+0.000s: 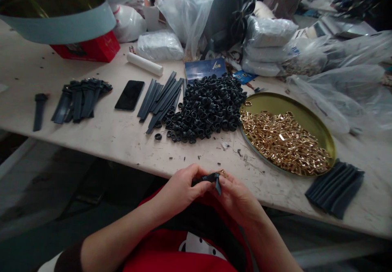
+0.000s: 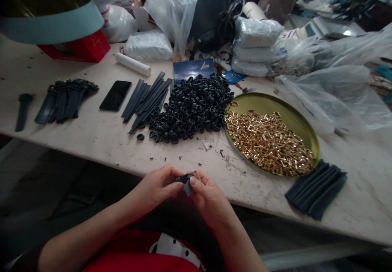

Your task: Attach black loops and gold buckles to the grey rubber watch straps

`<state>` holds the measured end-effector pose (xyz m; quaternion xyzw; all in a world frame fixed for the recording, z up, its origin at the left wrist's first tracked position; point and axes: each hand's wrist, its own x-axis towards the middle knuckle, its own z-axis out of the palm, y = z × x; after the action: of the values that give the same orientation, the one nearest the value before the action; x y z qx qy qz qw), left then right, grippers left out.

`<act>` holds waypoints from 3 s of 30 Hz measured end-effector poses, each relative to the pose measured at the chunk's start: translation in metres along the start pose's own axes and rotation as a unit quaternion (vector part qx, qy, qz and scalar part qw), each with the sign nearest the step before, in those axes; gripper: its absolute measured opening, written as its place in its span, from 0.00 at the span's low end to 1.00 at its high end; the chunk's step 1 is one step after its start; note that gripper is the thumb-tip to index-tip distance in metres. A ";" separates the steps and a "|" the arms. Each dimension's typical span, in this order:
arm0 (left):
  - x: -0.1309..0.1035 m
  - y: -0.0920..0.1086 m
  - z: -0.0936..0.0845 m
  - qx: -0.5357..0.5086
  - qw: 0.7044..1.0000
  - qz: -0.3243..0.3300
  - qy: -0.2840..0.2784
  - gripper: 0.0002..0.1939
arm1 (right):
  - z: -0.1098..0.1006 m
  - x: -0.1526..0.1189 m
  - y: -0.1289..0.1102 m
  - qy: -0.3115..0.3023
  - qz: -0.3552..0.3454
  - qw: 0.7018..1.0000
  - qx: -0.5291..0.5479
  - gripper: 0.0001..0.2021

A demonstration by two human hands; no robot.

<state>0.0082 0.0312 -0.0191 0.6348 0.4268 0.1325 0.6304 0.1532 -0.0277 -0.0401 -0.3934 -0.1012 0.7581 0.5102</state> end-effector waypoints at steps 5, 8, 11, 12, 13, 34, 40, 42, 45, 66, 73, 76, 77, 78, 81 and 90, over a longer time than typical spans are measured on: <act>-0.015 0.005 0.002 -0.138 0.990 -0.025 -0.017 0.11 | 0.007 -0.001 0.009 0.085 -0.103 0.986 -0.097 0.11; -0.020 0.003 0.003 -0.137 0.990 -0.016 -0.006 0.10 | 0.008 -0.004 0.013 0.146 -0.200 0.940 -0.236 0.11; -0.025 0.001 0.004 -0.121 0.993 -0.006 -0.011 0.10 | 0.005 -0.009 0.015 0.165 -0.248 0.857 -0.420 0.12; -0.027 0.000 0.004 -0.115 0.993 -0.004 -0.015 0.10 | 0.004 -0.011 0.014 0.162 -0.250 0.828 -0.475 0.11; -0.029 0.000 0.005 -0.108 0.994 -0.002 -0.016 0.10 | 0.004 -0.013 0.014 0.160 -0.250 0.802 -0.518 0.10; -0.046 -0.003 0.004 -0.080 0.992 -0.024 -0.091 0.13 | 0.001 -0.043 0.023 0.109 -0.261 0.761 -0.583 0.05; -0.042 -0.002 -0.002 0.032 0.989 -0.050 -0.136 0.12 | -0.003 -0.039 0.028 0.093 -0.273 0.733 -0.616 0.05; -0.039 0.000 -0.001 0.054 0.990 -0.044 -0.122 0.12 | -0.004 -0.038 0.026 0.079 -0.281 0.712 -0.638 0.05; -0.032 0.001 0.003 0.064 0.990 -0.051 -0.115 0.12 | -0.005 -0.036 0.020 0.077 -0.296 0.686 -0.660 0.05; 0.053 0.024 -0.069 0.380 0.902 0.166 0.123 0.16 | -0.059 0.039 -0.039 0.208 -0.326 0.610 -0.692 0.22; 0.092 -0.003 -0.193 0.480 0.804 -0.096 0.338 0.11 | -0.073 0.053 -0.039 0.231 -0.396 0.506 -0.731 0.23; 0.103 -0.018 -0.201 0.470 0.807 -0.114 0.339 0.09 | -0.069 0.051 -0.037 0.226 -0.404 0.505 -0.729 0.20; 0.103 -0.020 -0.200 0.465 0.809 -0.115 0.340 0.08 | -0.068 0.051 -0.037 0.229 -0.405 0.504 -0.728 0.19; 0.103 -0.020 -0.198 0.459 0.812 -0.113 0.342 0.07 | -0.068 0.050 -0.037 0.232 -0.406 0.503 -0.727 0.18; 0.088 -0.009 -0.191 0.440 0.821 -0.091 0.353 0.07 | -0.066 0.047 -0.036 0.240 -0.420 0.499 -0.719 0.16; -0.029 0.022 -0.092 0.292 0.937 0.076 0.175 0.09 | -0.016 0.016 -0.035 0.166 -0.371 0.808 -0.427 0.22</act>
<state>-0.0658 0.0770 0.0269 0.7882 0.5007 0.1590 0.3205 0.1859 -0.0018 -0.0395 -0.6242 -0.4662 0.3146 0.5423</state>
